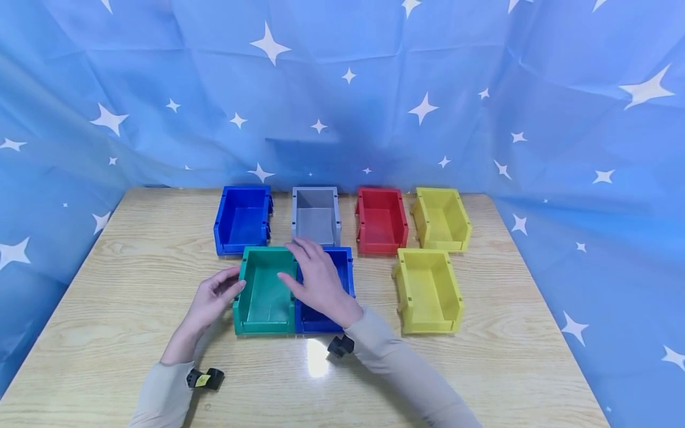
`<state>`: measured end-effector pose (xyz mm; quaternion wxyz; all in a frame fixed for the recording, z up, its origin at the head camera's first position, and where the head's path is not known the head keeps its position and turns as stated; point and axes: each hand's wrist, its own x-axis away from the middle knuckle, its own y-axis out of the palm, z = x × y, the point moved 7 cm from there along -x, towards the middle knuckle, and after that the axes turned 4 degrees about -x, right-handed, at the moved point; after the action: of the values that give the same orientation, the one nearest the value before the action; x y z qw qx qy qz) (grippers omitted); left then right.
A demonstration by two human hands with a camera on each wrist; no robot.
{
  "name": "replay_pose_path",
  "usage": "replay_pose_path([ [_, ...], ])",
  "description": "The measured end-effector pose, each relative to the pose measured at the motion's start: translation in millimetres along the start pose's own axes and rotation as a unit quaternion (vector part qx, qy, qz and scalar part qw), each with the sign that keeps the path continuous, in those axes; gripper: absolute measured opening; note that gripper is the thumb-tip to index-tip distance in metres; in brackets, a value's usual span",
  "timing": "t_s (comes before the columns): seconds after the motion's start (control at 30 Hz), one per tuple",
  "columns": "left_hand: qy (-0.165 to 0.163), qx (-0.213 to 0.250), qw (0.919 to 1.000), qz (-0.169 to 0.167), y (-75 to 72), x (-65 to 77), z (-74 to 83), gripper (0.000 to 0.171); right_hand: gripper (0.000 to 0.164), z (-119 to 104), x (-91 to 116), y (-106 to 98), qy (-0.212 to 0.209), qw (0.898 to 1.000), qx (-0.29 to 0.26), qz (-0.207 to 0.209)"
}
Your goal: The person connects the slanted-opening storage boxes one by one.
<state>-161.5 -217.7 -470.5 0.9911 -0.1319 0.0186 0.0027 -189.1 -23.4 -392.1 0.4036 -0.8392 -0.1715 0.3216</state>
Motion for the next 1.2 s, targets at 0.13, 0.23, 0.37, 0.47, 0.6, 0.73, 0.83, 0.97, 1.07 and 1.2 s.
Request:
replay_pose_path([
  [0.13, 0.004, 0.004, 1.0000, 0.000, 0.4, 0.2, 0.3, 0.035, 0.050, 2, 3, -12, -0.003, 0.999, -0.013, 0.029],
  [0.23, 0.004, 0.004, 1.0000, -0.002, 0.5, 1.0, 0.0, 0.036, 0.049, 5, 6, -21, 0.003, 0.999, -0.012, 0.049],
  [0.37, 0.003, 0.008, 1.0000, -0.004, 0.6, 1.7, -0.5, 0.036, 0.048, 11, 12, -31, 0.026, 0.998, -0.017, 0.062],
  [0.47, 0.004, 0.008, 0.9999, -0.006, 0.8, 1.9, 0.1, 0.037, 0.048, 16, 17, -37, 0.046, 0.997, -0.027, 0.062],
  [0.6, 0.002, 0.006, 1.0000, -0.006, 0.9, 2.0, 0.2, 0.037, 0.048, 24, 24, -43, 0.063, 0.996, -0.035, 0.059],
  [0.73, 0.003, 0.002, 1.0000, -0.004, 0.9, 2.1, -0.4, 0.037, 0.049, 33, 31, -50, 0.084, 0.994, -0.029, 0.061],
  [0.83, 0.002, 0.001, 1.0000, -0.002, 1.0, 2.0, -1.0, 0.037, 0.049, 41, 36, -54, 0.099, 0.992, -0.024, 0.067],
  [0.97, 0.000, -0.003, 1.0000, 0.000, 0.9, 1.7, -1.4, 0.037, 0.048, 52, 43, -62, 0.105, 0.991, -0.029, 0.071],
  [1.07, 0.000, -0.008, 1.0000, 0.000, 0.8, 1.7, -1.6, 0.038, 0.048, 60, 49, -70, 0.114, 0.990, -0.028, 0.076],
  [1.2, -0.003, -0.009, 1.0000, -0.001, 0.4, 1.7, -1.8, 0.038, 0.049, 72, 57, -85, 0.126, 0.987, -0.028, 0.099],
])
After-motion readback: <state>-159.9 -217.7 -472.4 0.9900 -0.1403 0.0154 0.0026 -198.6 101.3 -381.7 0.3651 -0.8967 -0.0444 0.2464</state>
